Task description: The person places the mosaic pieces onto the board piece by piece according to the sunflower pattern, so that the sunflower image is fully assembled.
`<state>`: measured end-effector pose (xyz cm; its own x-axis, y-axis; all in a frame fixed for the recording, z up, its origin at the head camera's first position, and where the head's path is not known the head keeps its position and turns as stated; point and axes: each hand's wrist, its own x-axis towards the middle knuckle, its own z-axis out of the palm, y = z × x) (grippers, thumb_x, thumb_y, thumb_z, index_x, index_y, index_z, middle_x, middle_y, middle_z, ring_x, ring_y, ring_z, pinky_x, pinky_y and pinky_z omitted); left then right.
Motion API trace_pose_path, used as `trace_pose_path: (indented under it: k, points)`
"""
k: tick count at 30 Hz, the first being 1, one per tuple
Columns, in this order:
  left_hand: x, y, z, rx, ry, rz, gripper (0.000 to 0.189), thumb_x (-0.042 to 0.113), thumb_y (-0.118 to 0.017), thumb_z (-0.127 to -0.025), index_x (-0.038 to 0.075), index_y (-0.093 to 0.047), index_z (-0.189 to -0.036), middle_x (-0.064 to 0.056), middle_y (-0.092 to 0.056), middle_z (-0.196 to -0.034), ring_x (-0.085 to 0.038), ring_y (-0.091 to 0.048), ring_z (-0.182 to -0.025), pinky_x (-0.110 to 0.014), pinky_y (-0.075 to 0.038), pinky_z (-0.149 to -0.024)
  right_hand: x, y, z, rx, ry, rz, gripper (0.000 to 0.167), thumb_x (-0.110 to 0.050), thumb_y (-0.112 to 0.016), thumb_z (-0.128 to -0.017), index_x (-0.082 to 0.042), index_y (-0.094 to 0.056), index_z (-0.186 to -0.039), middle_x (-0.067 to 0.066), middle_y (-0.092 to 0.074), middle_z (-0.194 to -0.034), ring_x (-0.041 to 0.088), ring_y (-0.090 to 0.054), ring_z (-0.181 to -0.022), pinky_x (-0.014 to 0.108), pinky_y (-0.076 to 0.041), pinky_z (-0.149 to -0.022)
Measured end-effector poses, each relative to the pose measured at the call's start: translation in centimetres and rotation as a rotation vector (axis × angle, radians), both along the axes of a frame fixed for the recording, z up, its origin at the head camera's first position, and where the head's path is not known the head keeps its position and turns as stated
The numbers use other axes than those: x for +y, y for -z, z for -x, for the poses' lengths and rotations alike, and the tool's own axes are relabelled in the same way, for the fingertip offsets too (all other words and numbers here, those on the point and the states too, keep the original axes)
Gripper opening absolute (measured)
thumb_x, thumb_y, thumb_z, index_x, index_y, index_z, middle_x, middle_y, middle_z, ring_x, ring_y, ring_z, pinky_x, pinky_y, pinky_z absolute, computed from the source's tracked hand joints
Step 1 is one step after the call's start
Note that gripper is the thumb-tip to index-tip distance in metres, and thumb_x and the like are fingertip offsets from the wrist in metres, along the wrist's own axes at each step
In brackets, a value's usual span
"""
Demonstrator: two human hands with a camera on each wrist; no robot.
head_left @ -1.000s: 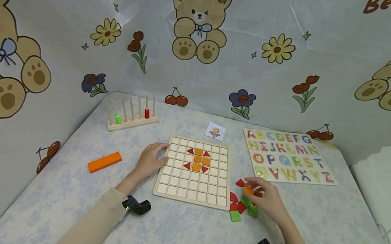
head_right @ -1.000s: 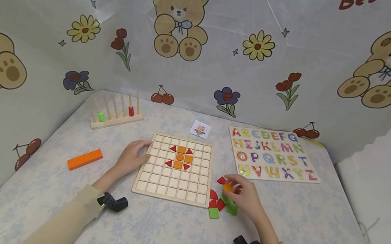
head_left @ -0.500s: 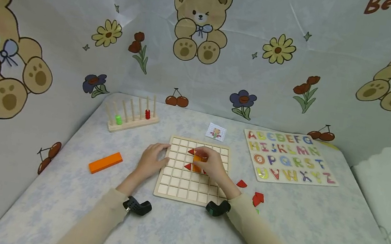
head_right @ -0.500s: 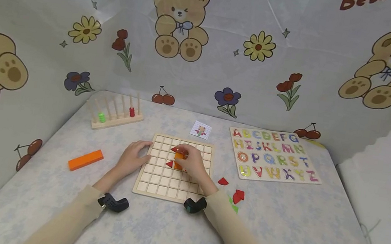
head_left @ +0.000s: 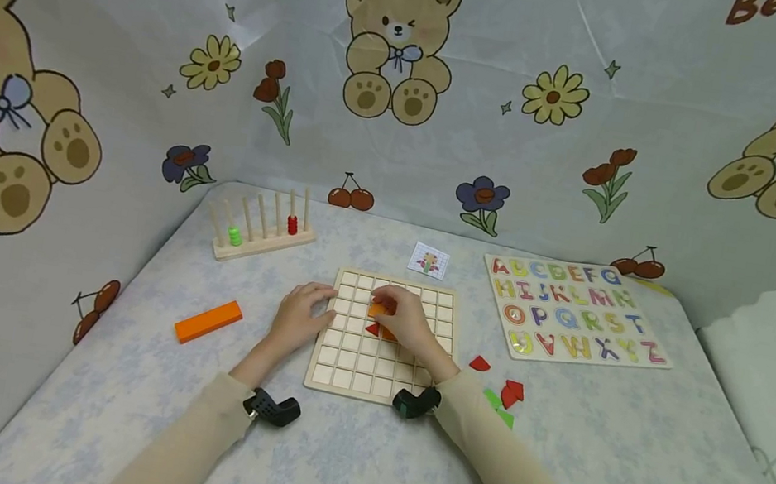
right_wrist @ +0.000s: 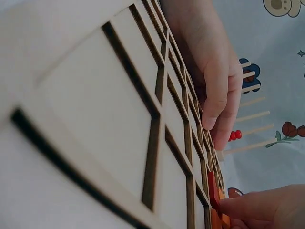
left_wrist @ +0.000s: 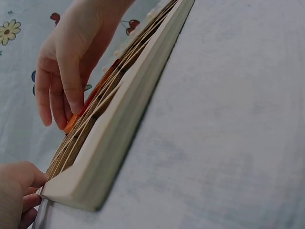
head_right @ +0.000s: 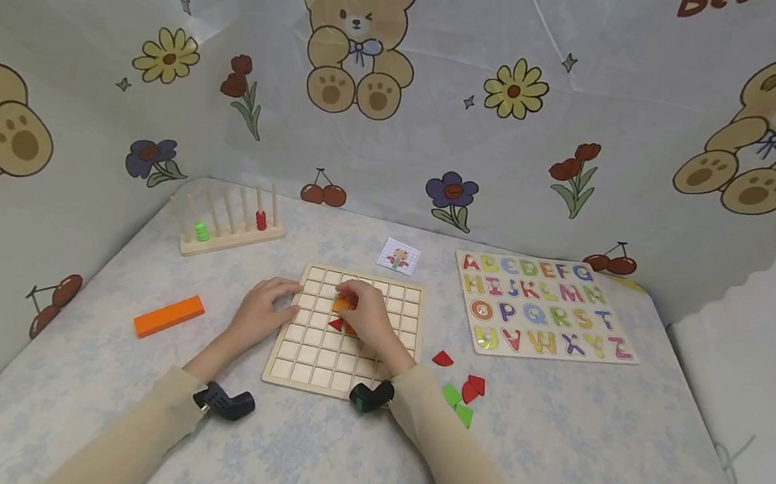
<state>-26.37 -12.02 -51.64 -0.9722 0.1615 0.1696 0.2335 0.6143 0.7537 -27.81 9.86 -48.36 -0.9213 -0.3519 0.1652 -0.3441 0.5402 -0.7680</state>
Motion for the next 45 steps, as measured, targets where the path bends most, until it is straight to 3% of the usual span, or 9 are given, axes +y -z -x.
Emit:
trace_pose_path:
  k: [7, 14, 23, 30, 33, 37, 45]
  points:
    - [0.2, 0.1, 0.0, 0.012, 0.005, -0.011, 0.041, 0.021, -0.066, -0.094, 0.009, -0.063, -0.133, -0.009, -0.06, -0.136, -0.03, -0.049, -0.13, -0.056, -0.033, -0.113, 0.5, -0.2, -0.4, -0.004, -0.014, -0.032, 0.032, 0.003, -0.07, -0.088, 0.001, -0.068, -0.12, 0.017, -0.071, -0.115, 0.031, -0.067, -0.107, 0.04, -0.056, -0.092]
    - [0.3, 0.0, -0.1, 0.007, 0.011, -0.019, 0.041, 0.022, -0.066, -0.094, 0.01, -0.063, -0.133, -0.008, -0.06, -0.135, -0.029, -0.049, -0.13, -0.055, -0.034, -0.112, 2.2, -0.8, -1.6, -0.021, 0.044, 0.032, 0.028, 0.0, -0.068, -0.09, 0.002, -0.068, -0.118, 0.017, -0.071, -0.112, 0.031, -0.067, -0.1, 0.04, -0.057, -0.087]
    - [0.0, -0.3, -0.2, 0.017, 0.015, -0.017, 0.04, 0.021, -0.065, -0.095, 0.01, -0.063, -0.133, -0.009, -0.059, -0.137, -0.03, -0.048, -0.131, -0.057, -0.033, -0.113, 9.4, -2.6, -5.2, 0.004, 0.103, -0.05, 0.026, -0.001, -0.067, -0.09, 0.006, -0.067, -0.115, 0.019, -0.071, -0.101, 0.026, -0.065, -0.086, 0.03, -0.054, -0.076]
    - [-0.4, -0.1, -0.1, 0.006, 0.011, -0.008, 0.042, 0.022, -0.064, -0.095, 0.011, -0.061, -0.135, -0.009, -0.058, -0.139, -0.031, -0.046, -0.133, -0.058, -0.032, -0.114, 15.0, -2.4, -9.0, -0.093, 0.143, -0.163, 0.027, 0.005, -0.067, -0.086, 0.005, -0.067, -0.113, 0.015, -0.07, -0.096, 0.018, -0.061, -0.082, 0.024, -0.053, -0.07]
    - [-0.6, 0.0, -0.1, -0.008, 0.007, -0.008, 0.042, 0.023, -0.064, -0.095, 0.012, -0.061, -0.135, -0.009, -0.057, -0.139, -0.031, -0.045, -0.135, -0.057, -0.031, -0.115, 15.9, -1.9, -10.6, -0.107, 0.167, -0.194, 0.028, 0.004, -0.071, -0.083, 0.004, -0.068, -0.111, 0.012, -0.071, -0.096, 0.018, -0.062, -0.083, 0.023, -0.053, -0.07]
    - [-0.6, 0.1, -0.1, -0.011, 0.016, -0.019, 0.041, 0.022, -0.064, -0.096, 0.012, -0.061, -0.135, -0.009, -0.057, -0.139, -0.031, -0.045, -0.135, -0.057, -0.031, -0.115, 16.2, -1.3, -12.0, -0.06, 0.183, -0.218, 0.032, 0.002, -0.077, -0.08, 0.004, -0.068, -0.11, 0.012, -0.072, -0.097, 0.019, -0.062, -0.083, 0.025, -0.053, -0.07]
    - [-0.3, 0.1, -0.1, -0.001, 0.033, -0.044, 0.041, 0.021, -0.064, -0.095, 0.011, -0.062, -0.134, -0.009, -0.059, -0.137, -0.03, -0.047, -0.132, -0.057, -0.032, -0.113, 16.0, -0.8, -12.1, -0.041, 0.28, -0.239, 0.035, 0.001, -0.075, -0.082, 0.005, -0.065, -0.116, 0.012, -0.071, -0.097, 0.022, -0.063, -0.086, 0.031, -0.055, -0.074]
